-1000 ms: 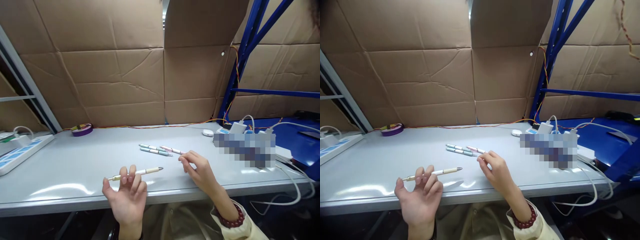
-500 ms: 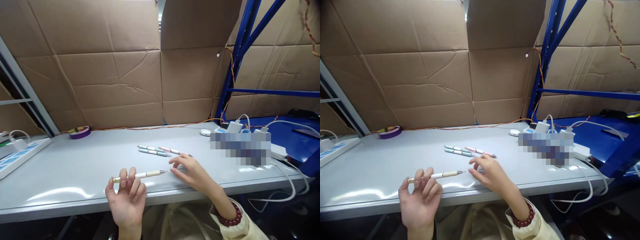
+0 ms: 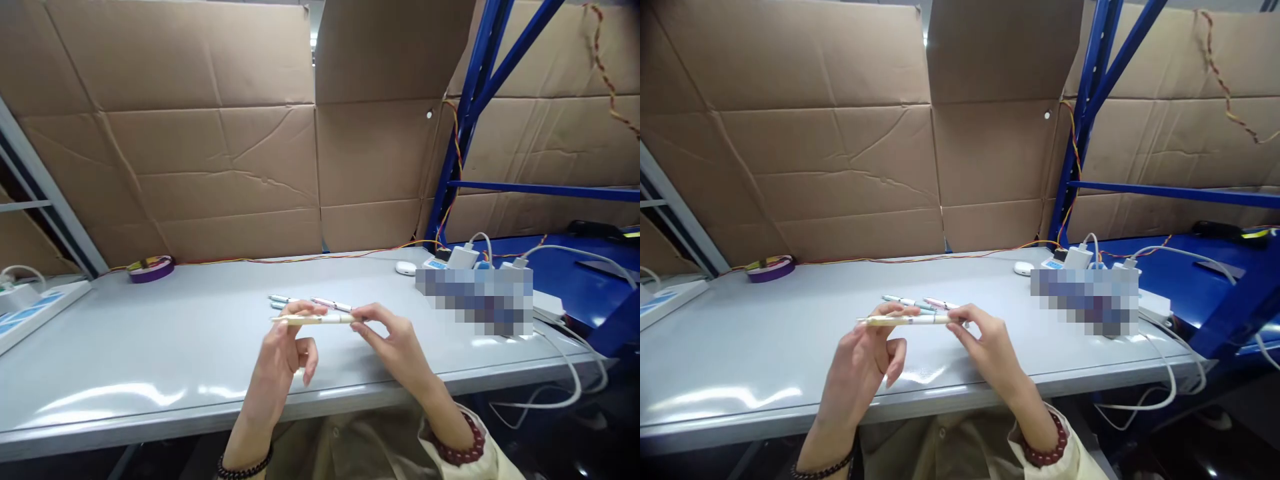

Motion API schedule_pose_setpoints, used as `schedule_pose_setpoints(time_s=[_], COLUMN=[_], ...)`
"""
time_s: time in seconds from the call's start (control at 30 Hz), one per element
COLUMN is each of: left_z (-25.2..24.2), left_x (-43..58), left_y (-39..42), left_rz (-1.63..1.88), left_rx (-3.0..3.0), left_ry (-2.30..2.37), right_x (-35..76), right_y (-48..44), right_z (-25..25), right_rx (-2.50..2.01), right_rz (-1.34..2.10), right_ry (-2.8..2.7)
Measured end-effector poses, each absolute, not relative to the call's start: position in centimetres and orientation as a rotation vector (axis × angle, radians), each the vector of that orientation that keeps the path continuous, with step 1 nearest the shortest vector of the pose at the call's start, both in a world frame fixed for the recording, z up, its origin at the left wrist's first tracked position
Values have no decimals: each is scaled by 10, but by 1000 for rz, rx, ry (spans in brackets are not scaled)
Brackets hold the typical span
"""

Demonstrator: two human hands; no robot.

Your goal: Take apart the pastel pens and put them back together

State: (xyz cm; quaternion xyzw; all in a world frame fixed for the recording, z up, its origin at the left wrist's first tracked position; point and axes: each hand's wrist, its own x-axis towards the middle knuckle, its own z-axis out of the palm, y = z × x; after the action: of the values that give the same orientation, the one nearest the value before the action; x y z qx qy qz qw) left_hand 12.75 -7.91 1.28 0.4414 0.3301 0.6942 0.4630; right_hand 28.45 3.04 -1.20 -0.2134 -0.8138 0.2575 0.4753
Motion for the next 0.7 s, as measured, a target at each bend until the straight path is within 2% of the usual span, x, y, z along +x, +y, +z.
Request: schedule_pose_setpoints(time_s=[0.13,0.3,0.53,0.7], left_z=[48,75,36,10], left_x=[135,128,89,99], left_y=[-81,-82,-49,-39], left_rz=[1491,1238,951,722], left_rx=[1594,1945,2174,2175], left_ry=[1501,1735,1984,2289], right_x=[310,312,308,307], right_y=[56,65,64,63], right_z=[-9,-12,-16,-17], right_rx=[-695,-916,-998,-984], right_rz=[561,443,431,438], right_ry=[-1905,-1999,-2195,-2236])
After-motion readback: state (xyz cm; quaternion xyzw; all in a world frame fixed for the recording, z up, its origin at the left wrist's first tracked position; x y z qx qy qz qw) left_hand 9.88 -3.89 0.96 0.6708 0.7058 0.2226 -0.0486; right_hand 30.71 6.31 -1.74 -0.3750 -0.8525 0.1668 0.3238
